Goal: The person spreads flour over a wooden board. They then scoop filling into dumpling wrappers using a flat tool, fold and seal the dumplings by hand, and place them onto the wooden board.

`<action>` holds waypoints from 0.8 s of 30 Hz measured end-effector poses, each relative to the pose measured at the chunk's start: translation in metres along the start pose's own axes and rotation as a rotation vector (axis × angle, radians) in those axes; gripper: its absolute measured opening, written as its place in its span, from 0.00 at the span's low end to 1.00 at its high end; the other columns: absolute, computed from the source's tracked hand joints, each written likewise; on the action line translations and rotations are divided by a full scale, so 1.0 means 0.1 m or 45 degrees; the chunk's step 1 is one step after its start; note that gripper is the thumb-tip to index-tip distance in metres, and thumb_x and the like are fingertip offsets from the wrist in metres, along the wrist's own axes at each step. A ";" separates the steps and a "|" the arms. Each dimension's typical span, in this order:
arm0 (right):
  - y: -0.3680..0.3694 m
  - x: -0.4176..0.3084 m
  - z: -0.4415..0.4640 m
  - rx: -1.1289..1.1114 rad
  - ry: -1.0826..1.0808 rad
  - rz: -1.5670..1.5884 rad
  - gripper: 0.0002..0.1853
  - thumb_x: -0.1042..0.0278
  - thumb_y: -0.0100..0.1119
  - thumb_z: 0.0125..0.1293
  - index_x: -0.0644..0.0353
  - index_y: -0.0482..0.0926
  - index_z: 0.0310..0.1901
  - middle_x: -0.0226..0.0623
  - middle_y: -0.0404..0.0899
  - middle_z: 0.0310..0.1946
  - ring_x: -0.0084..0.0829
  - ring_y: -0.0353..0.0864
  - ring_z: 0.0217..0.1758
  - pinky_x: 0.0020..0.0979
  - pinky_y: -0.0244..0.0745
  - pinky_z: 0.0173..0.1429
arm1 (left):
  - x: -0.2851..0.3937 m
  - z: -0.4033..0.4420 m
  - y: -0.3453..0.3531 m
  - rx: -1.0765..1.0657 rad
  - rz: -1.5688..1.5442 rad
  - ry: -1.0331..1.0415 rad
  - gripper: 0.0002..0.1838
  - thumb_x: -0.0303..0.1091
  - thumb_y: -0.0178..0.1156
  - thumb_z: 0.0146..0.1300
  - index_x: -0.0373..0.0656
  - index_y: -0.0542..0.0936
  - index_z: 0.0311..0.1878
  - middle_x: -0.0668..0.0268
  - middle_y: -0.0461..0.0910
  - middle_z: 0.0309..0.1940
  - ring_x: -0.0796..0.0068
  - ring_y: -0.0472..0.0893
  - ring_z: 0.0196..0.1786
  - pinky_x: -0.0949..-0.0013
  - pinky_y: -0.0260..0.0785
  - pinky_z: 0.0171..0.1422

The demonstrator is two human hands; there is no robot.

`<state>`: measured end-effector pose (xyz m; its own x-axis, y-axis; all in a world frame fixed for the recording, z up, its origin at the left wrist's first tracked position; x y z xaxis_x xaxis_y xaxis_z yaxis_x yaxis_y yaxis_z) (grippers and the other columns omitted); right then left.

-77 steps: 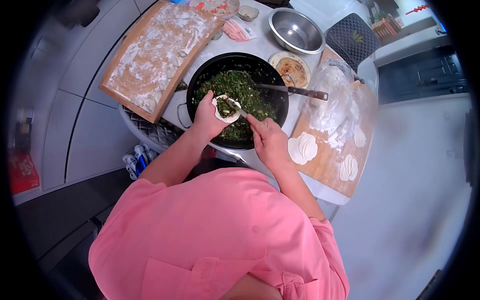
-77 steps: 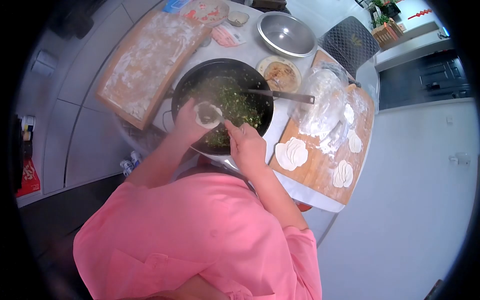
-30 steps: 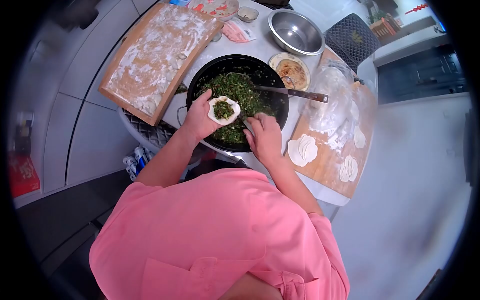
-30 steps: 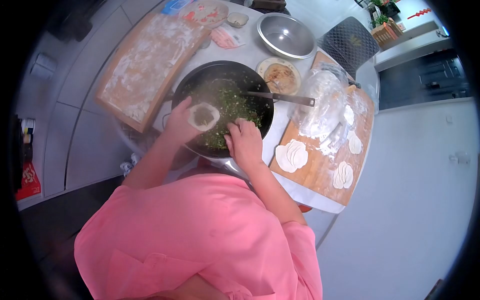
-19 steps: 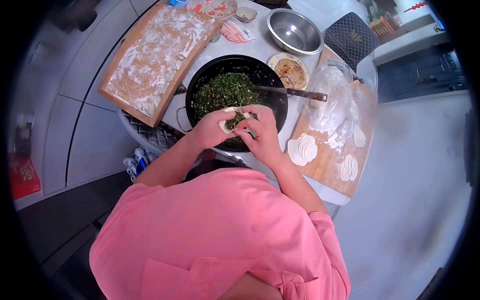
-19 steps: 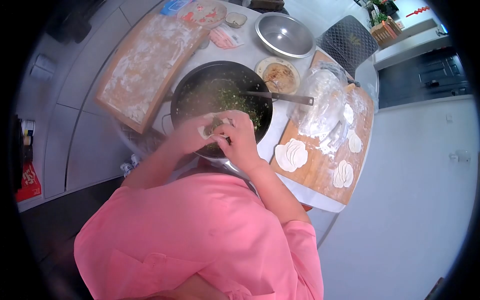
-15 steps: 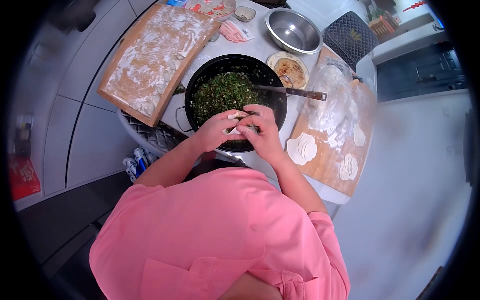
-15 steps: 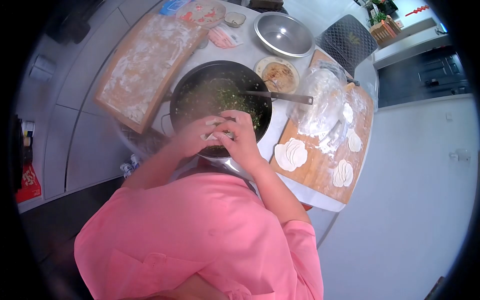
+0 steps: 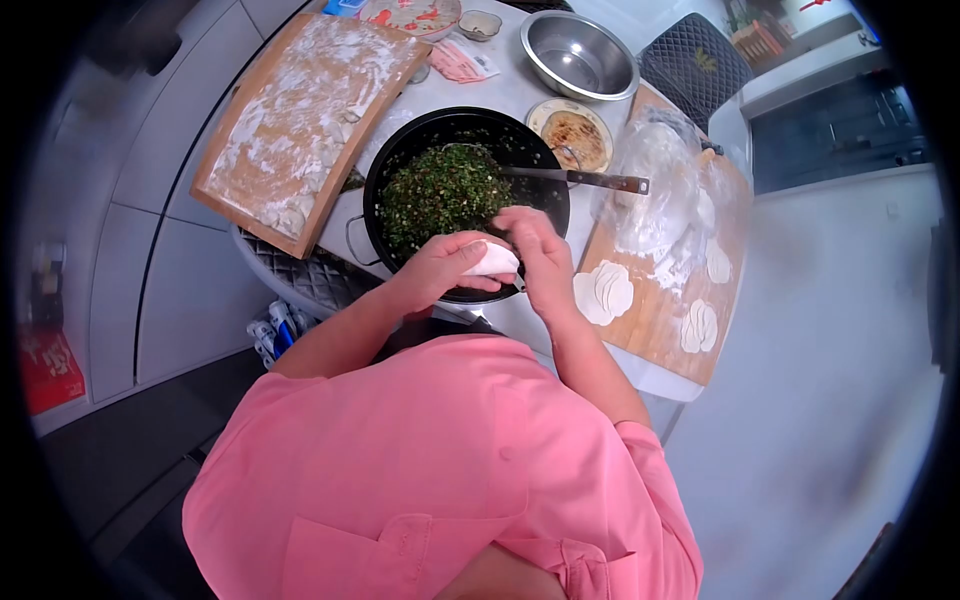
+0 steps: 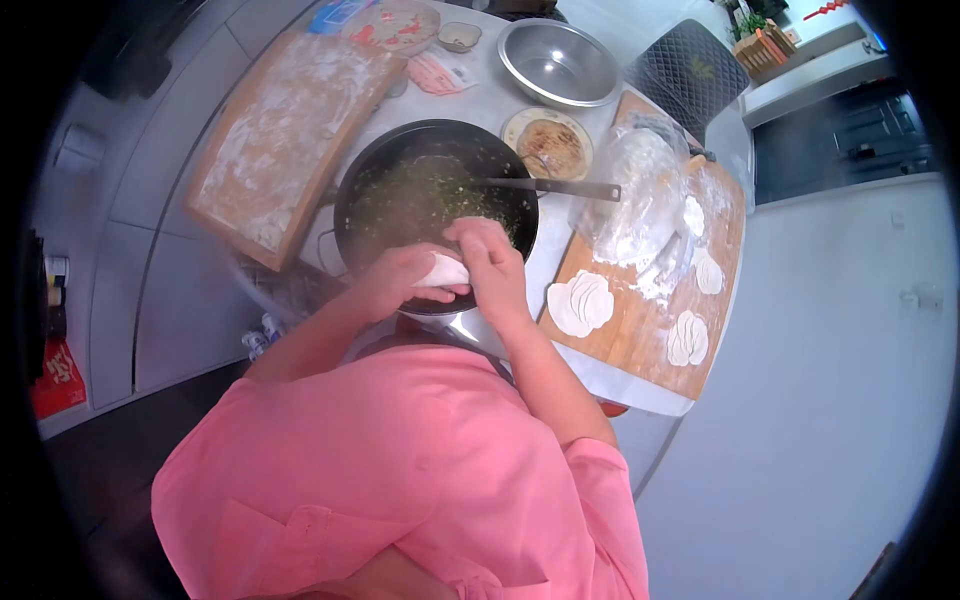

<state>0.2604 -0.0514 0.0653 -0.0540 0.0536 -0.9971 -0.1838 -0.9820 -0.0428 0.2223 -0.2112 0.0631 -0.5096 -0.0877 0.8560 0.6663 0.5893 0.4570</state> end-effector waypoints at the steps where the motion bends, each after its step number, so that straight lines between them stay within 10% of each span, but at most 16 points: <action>1: -0.02 0.01 -0.02 0.002 0.000 0.001 0.07 0.71 0.54 0.57 0.63 0.77 0.36 0.39 0.73 0.43 0.29 0.72 0.45 0.27 0.66 0.52 | 0.00 0.00 -0.01 0.028 0.078 0.070 0.19 0.35 0.42 0.70 0.33 0.67 0.58 0.61 0.70 0.55 0.71 0.73 0.56 0.66 0.67 0.61; 5: -0.16 0.21 -0.12 -0.246 0.037 -0.144 0.18 0.67 0.59 0.45 0.61 0.68 0.39 0.32 0.71 0.27 0.25 0.69 0.31 0.25 0.66 0.38 | 0.04 -0.06 -0.03 0.107 0.298 0.492 0.19 0.34 0.42 0.69 0.30 0.70 0.56 0.60 0.64 0.62 0.73 0.69 0.60 0.69 0.61 0.64; 8: -0.03 0.10 -0.11 -0.563 0.065 -0.092 0.23 0.62 0.58 0.47 0.60 0.73 0.47 0.35 0.75 0.34 0.31 0.74 0.37 0.30 0.68 0.43 | -0.01 -0.03 0.01 -0.095 -0.301 0.436 0.15 0.29 0.46 0.65 0.32 0.77 0.48 0.51 0.47 0.71 0.68 0.56 0.70 0.68 0.54 0.65; 18: 0.03 -0.27 -0.03 -0.625 0.149 -0.301 0.19 0.56 0.47 0.64 0.59 0.77 0.48 0.39 0.78 0.41 0.35 0.79 0.41 0.30 0.70 0.47 | 0.14 -0.03 0.05 -0.114 0.068 0.450 0.15 0.30 0.46 0.65 0.33 0.77 0.48 0.51 0.45 0.71 0.68 0.46 0.73 0.70 0.51 0.66; 24: 0.10 -0.32 -0.09 -0.641 0.233 -0.307 0.19 0.55 0.45 0.66 0.59 0.77 0.49 0.39 0.79 0.32 0.29 0.78 0.31 0.29 0.71 0.39 | 0.27 -0.05 0.04 -0.105 0.166 0.251 0.19 0.34 0.49 0.66 0.35 0.72 0.57 0.55 0.50 0.70 0.81 0.72 0.54 0.73 0.65 0.53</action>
<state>0.2690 -0.0644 0.0964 0.1102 0.2978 -0.9482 0.3216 -0.9134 -0.2495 0.2137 -0.2156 0.0895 -0.3060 -0.1749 0.9358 0.7657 0.5390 0.3511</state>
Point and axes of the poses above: each hand's wrist, its own z-axis towards the middle knuckle, its own y-axis out of the palm, x = y × z, the point moved 1 cm from there along z, towards the middle knuckle
